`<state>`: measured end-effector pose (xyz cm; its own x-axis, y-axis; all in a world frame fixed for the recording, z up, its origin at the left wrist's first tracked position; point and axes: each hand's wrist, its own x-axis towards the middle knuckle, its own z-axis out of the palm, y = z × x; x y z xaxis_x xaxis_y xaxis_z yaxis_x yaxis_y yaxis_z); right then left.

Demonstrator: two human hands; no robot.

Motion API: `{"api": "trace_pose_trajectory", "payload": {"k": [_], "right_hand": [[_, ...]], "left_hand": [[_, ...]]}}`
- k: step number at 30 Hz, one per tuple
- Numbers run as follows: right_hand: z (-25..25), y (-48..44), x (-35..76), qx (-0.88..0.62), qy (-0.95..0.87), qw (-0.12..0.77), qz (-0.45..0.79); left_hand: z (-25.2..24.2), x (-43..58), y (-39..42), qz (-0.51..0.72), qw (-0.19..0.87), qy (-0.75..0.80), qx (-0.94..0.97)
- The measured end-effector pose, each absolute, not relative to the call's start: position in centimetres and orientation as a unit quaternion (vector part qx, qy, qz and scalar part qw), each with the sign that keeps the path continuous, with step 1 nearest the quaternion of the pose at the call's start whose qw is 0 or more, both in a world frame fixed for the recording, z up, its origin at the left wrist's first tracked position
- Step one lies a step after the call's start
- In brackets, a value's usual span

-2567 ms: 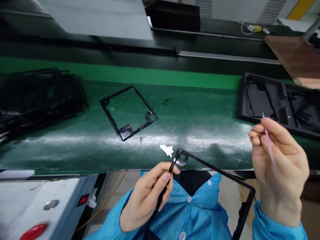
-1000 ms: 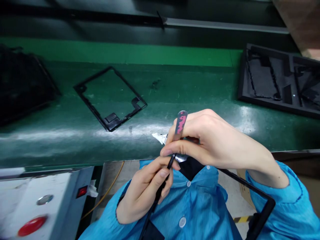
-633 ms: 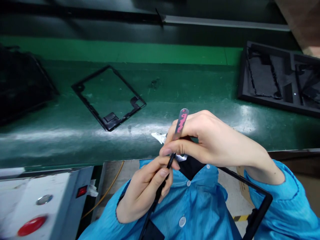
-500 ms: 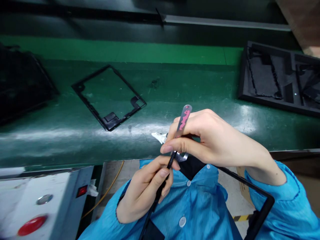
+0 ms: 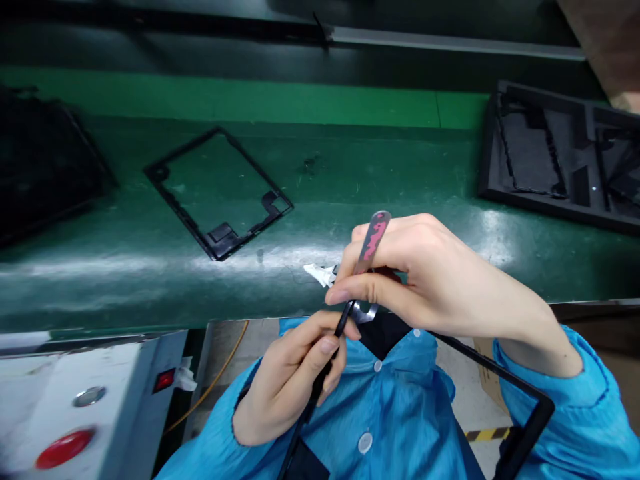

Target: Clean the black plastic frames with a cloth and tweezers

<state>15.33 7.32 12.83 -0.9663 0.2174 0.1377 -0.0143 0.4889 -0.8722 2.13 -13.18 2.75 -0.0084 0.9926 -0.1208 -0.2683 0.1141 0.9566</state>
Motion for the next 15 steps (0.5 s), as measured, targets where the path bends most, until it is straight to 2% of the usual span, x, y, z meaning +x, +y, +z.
{"api": "trace_pose_trajectory", "payload": {"k": [6, 12, 15], "right_hand": [[12.95, 7.06, 15.18, -0.058, -0.843, 0.086, 0.528], [12.63, 7.08, 15.31, -0.063, -0.835, 0.134, 0.53], [12.74, 7.1, 15.36, -0.067, -0.84, 0.123, 0.524]], "left_hand": [[2.62, 2.14, -13.11, 0.531, 0.583, 0.468, 0.399], [2.83, 2.12, -13.05, 0.535, 0.582, 0.471, 0.39], [2.77, 2.11, -13.12, 0.535, 0.584, 0.471, 0.388]]}}
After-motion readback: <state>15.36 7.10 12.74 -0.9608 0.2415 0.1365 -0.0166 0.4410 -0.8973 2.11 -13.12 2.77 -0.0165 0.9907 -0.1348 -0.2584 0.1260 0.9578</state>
